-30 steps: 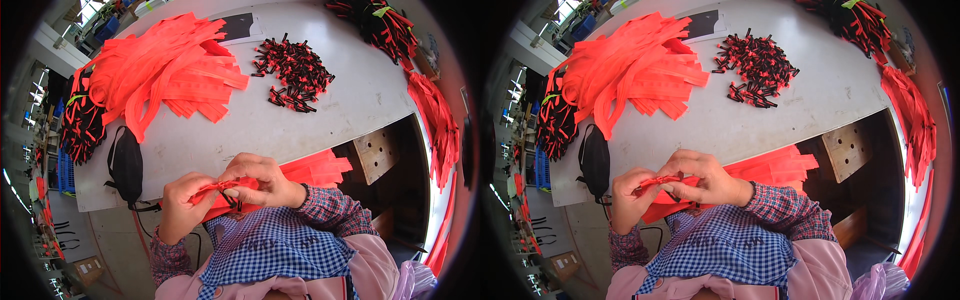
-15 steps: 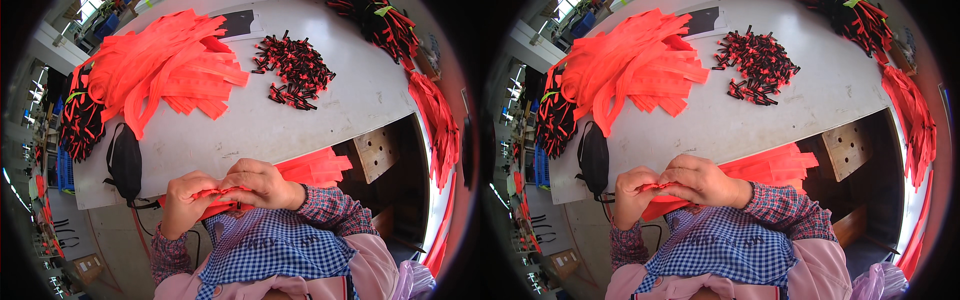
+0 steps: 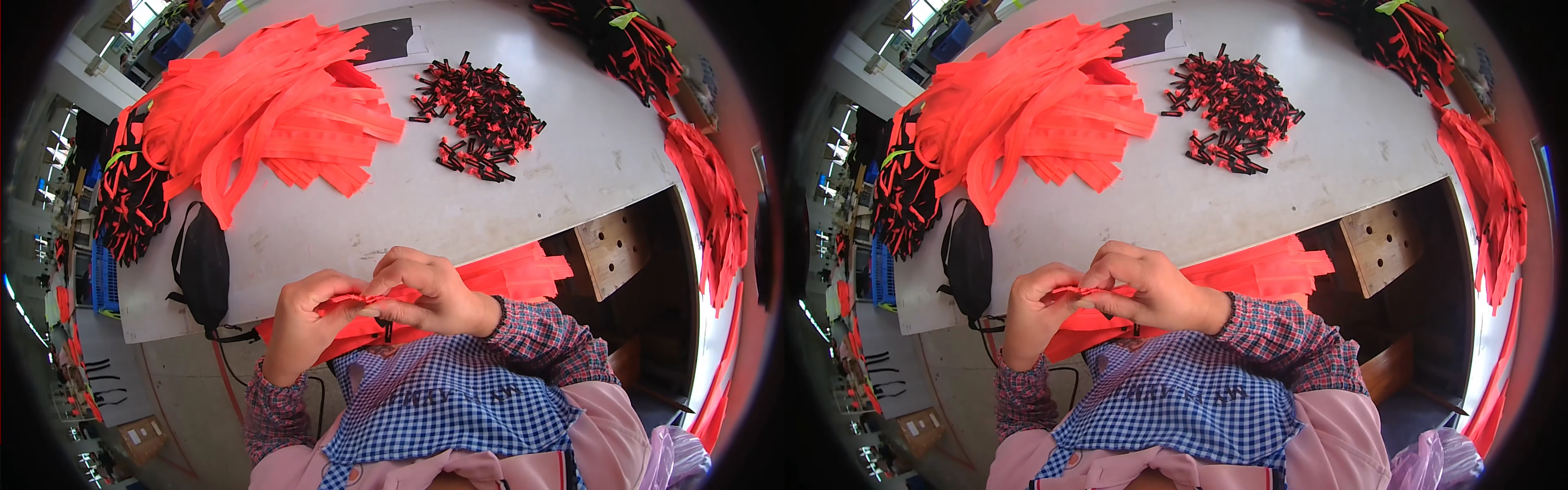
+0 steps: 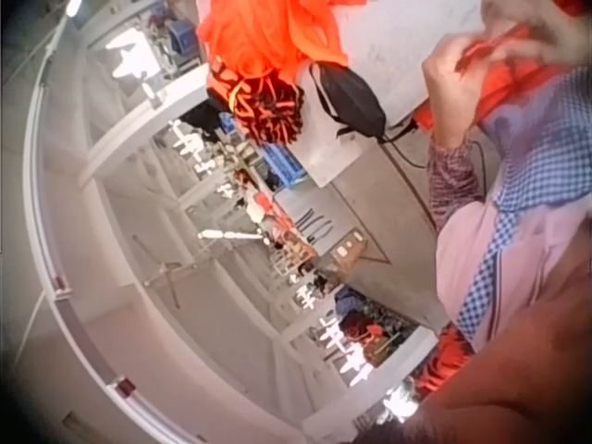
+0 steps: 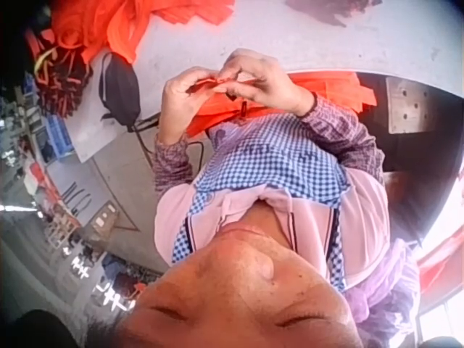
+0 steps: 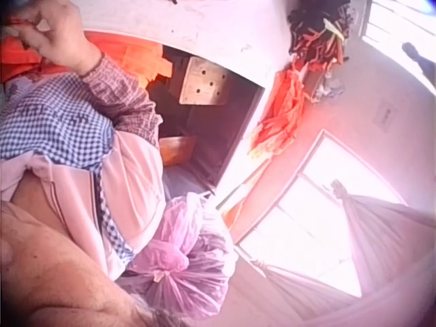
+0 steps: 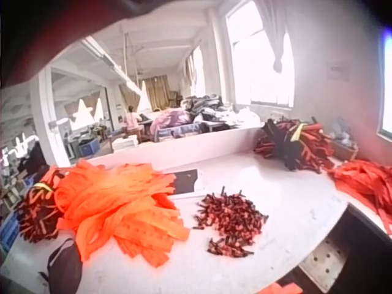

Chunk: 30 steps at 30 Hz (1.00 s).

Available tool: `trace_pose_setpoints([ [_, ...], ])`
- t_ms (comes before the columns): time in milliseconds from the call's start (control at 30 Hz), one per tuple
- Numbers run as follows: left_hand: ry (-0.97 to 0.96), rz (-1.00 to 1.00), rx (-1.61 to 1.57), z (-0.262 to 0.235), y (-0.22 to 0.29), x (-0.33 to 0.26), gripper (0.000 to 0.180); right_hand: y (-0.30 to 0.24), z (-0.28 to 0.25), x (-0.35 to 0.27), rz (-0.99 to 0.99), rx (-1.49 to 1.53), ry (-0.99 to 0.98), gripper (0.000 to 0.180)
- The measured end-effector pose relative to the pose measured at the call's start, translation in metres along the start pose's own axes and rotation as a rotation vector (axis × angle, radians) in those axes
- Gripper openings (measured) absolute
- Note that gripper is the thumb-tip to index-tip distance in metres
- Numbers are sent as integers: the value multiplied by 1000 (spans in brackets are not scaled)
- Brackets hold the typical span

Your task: Assembling red straps with plastic buckles by threading them through and fitting components.

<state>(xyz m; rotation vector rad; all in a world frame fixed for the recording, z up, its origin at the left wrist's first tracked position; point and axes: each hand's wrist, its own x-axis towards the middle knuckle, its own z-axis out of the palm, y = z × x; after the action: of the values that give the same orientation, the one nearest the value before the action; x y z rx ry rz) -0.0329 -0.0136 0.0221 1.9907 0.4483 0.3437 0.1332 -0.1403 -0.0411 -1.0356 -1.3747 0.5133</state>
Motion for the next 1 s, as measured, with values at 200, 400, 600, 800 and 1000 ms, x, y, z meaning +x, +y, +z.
trace_pose_setpoints([
  [200,-37,110,61,-1,-3,0,15,8,6,-2,-8,145,6,20],
  [400,-4,147,-7,-1,-1,8,19,5,4,3,5,80,35,14],
  [600,-21,-89,-186,-18,22,-1,15,0,3,10,227,344,49,6],
  [800,-97,-84,-162,-24,12,11,19,-4,15,16,303,407,105,6],
  [1000,-227,-12,-122,-20,4,8,23,-53,-60,85,79,333,683,20],
])
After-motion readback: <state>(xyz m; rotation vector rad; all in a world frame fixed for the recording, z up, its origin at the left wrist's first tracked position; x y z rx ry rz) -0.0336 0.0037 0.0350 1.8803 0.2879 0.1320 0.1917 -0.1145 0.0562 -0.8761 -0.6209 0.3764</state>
